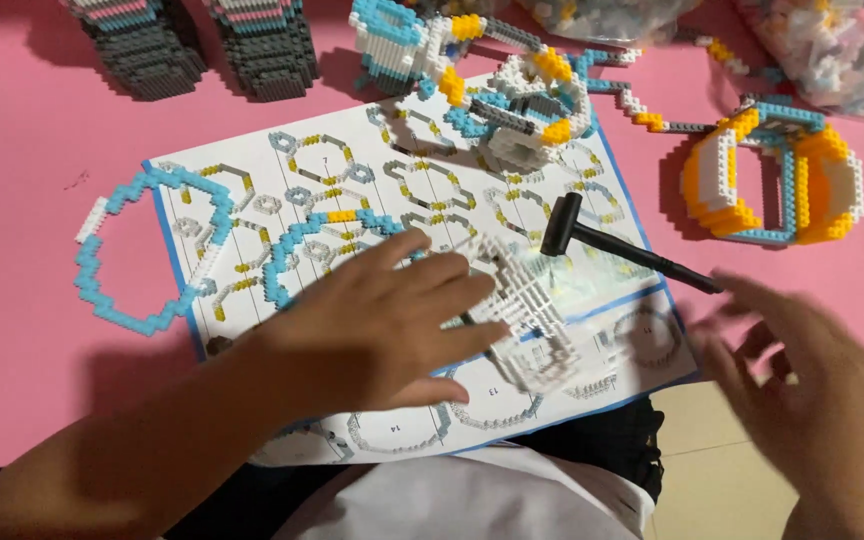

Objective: Assembling a complex model using small interlocking plastic blocks and a small hammer tool while following instructions.

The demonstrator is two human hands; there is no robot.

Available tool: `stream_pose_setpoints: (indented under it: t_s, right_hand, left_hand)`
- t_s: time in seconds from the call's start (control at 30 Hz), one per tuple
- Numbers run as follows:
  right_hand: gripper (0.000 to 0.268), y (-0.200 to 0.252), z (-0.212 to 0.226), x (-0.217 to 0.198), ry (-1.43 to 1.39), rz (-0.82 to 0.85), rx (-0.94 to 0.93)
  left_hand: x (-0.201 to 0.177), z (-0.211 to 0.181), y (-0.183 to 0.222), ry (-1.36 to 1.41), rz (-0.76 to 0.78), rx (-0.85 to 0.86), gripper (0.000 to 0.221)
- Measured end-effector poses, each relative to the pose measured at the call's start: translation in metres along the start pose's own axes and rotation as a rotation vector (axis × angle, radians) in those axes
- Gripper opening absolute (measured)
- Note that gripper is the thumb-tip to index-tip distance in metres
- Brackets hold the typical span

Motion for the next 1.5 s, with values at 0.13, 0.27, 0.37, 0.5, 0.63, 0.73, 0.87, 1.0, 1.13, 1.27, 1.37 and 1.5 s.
stream_pose_setpoints:
  t_s: [0.13,0.27,0.37,0.5,0.63,0.73,0.87,1.0,1.13,1.27,1.37,1.5]
  right_hand:
    - [0.064,-0.015,-0.045,0.018,0.255,0.011,0.13]
    - [0.045,-0.024,-0.035,0.02,0.147,-0.097,-0.092]
    - [0.036,-0.03,-0.029,0.024,0.062,-0.13,-0.194]
    - [0.01,-0.032,-0.022,0.018,0.043,-0.104,-0.173]
    - [0.008,-0.011,-0.049,0.024,-0.444,-0.063,-0.123]
    - [0.015,0.0,-0.066,0.034,-0.923,-0.109,-0.058]
    - [0.019,-0.008,-0.034,0.031,-0.544,0.09,-0.139]
    - [0.016,-0.019,-0.032,0.037,-0.41,0.11,-0.024]
    - [0.02,-0.015,-0.037,0.034,-0.668,0.072,-0.008]
    - [0.013,-0.019,-0.023,0.029,-0.347,0.019,-0.062]
    - [0.013,-0.02,-0.017,0.028,-0.33,-0.039,-0.182]
    - [0.013,-0.026,-0.014,0.029,-0.197,-0.049,-0.162]
  left_hand:
    - [0.006,0.009,-0.006,0.011,0.16,-0.136,0.063]
    - [0.017,0.013,-0.009,-0.027,0.108,-0.262,0.092]
    - [0.039,0.021,-0.012,-0.106,0.195,-0.341,0.108]
    - [0.031,0.028,-0.009,-0.044,0.213,-0.322,0.111]
    - [0.023,0.033,-0.009,0.013,0.225,-0.302,0.119]
    - [0.024,0.032,-0.008,0.059,0.242,-0.282,0.12]
    - [0.026,0.033,-0.009,0.026,0.251,-0.285,0.124]
    - [0.026,0.033,-0.008,0.015,0.246,-0.298,0.126]
    - [0.028,0.033,-0.008,0.045,0.254,-0.294,0.125]
    - [0.027,0.034,-0.009,0.019,0.253,-0.291,0.127]
    - [0.027,0.032,-0.008,0.041,0.254,-0.29,0.127]
    - [0.027,0.034,-0.008,0.061,0.246,-0.293,0.127]
Point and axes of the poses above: each hand's wrist, its own y-axis away from the middle knuckle, its own x-axis out of the palm, z = x × y, the point moved 6 cm from there along -y, towards the middle knuckle, and after that the axes turned 12 degrees about z, right-handed, at the moved point
